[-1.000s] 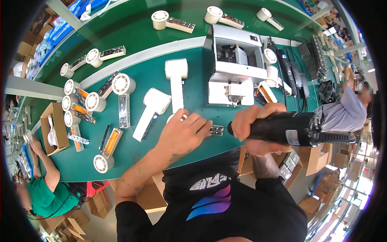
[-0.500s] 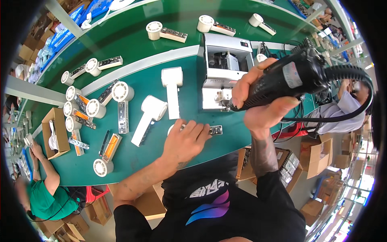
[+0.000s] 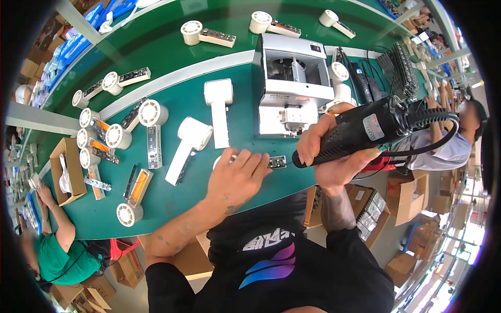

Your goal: Assembling electronic components into plastic housings using an electric tool on an assembly line.

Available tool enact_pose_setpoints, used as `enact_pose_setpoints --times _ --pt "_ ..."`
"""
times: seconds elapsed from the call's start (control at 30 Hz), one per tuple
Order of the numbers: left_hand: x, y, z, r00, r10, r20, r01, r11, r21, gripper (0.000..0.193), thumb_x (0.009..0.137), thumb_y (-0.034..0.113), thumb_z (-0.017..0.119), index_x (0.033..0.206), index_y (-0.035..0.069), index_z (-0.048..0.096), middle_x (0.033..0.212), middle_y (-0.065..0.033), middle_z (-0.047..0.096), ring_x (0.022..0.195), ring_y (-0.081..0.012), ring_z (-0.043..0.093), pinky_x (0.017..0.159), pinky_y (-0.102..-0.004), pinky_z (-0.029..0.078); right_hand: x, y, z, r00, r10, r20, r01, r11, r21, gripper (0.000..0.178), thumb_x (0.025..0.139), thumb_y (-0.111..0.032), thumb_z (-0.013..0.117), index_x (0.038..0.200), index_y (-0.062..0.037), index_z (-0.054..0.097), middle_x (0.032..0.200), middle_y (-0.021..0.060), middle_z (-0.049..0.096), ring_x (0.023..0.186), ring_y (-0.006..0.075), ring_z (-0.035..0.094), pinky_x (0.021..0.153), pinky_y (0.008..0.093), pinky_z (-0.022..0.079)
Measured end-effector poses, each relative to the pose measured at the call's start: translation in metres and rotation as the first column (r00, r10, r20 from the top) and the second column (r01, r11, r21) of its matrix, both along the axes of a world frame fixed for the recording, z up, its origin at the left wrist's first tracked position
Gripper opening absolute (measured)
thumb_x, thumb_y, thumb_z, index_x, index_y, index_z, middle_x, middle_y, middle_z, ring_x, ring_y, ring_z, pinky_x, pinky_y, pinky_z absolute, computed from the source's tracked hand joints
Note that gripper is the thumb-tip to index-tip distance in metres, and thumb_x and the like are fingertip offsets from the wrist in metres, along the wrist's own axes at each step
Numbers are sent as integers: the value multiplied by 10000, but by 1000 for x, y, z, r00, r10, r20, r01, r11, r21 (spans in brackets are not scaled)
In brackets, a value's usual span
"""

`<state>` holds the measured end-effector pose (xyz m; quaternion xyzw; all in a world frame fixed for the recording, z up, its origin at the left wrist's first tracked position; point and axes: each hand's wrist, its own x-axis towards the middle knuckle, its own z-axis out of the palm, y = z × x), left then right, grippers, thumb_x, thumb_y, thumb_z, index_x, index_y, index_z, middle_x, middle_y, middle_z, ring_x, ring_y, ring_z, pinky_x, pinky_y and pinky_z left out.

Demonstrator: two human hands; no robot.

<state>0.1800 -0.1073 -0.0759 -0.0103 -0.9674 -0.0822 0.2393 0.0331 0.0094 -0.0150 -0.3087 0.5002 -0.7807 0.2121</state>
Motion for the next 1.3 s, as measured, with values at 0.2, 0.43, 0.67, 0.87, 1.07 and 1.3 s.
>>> enact_pose_setpoints --times 0.2,0.43,0.67,0.87,1.07,1.3 --pt "1 0 -2 1000 14 7 -14 1000 -19 316 781 225 751 1030 40 694 945 -15 637 825 -155 565 784 -334 444 3 5 2 999 -15 32 18 997 -82 1015 759 -918 341 1329 -78 338 604 57 456 422 149 431 414 300 396" --pt "2 0 -2 1000 1 16 0 1000 -7 320 788 230 747 1039 39 694 955 -12 638 832 -157 561 773 -336 446 6 6 -8 1000 3 -3 -3 993 -120 930 767 -891 397 1268 -107 380 633 50 464 434 147 438 405 295 386" --pt "1 0 -1 1000 -7 27 7 1000 -21 328 800 244 737 1051 41 683 959 -14 616 817 -160 551 760 -340 445 11 11 -19 991 33 -130 -63 969 -240 824 750 -830 521 1090 -93 379 673 49 482 457 152 481 399 288 413" --pt "1 1 -4 1000 -4 -6 4 1000 -26 323 802 252 736 1046 48 685 950 -7 623 811 -161 553 754 -340 444 23 20 -5 984 46 -174 -69 989 -130 827 755 -830 538 1072 -78 403 587 62 477 435 164 476 385 304 409" --pt "-10 15 -7 997 34 -66 -36 999 -38 286 813 220 703 1025 30 687 896 -45 629 835 -189 562 756 -356 448 -14 -14 35 998 -47 -38 30 927 -373 1072 691 -959 347 1246 -45 411 564 54 465 412 167 455 380 311 395" --pt "-7 2 19 997 17 -75 -8 994 110 345 797 273 739 1022 20 673 1007 -83 634 1013 -241 577 837 -393 470 -19 -39 37 963 -146 -226 155 988 20 985 766 -900 385 1166 -1 416 591 63 484 424 146 454 407 275 399"
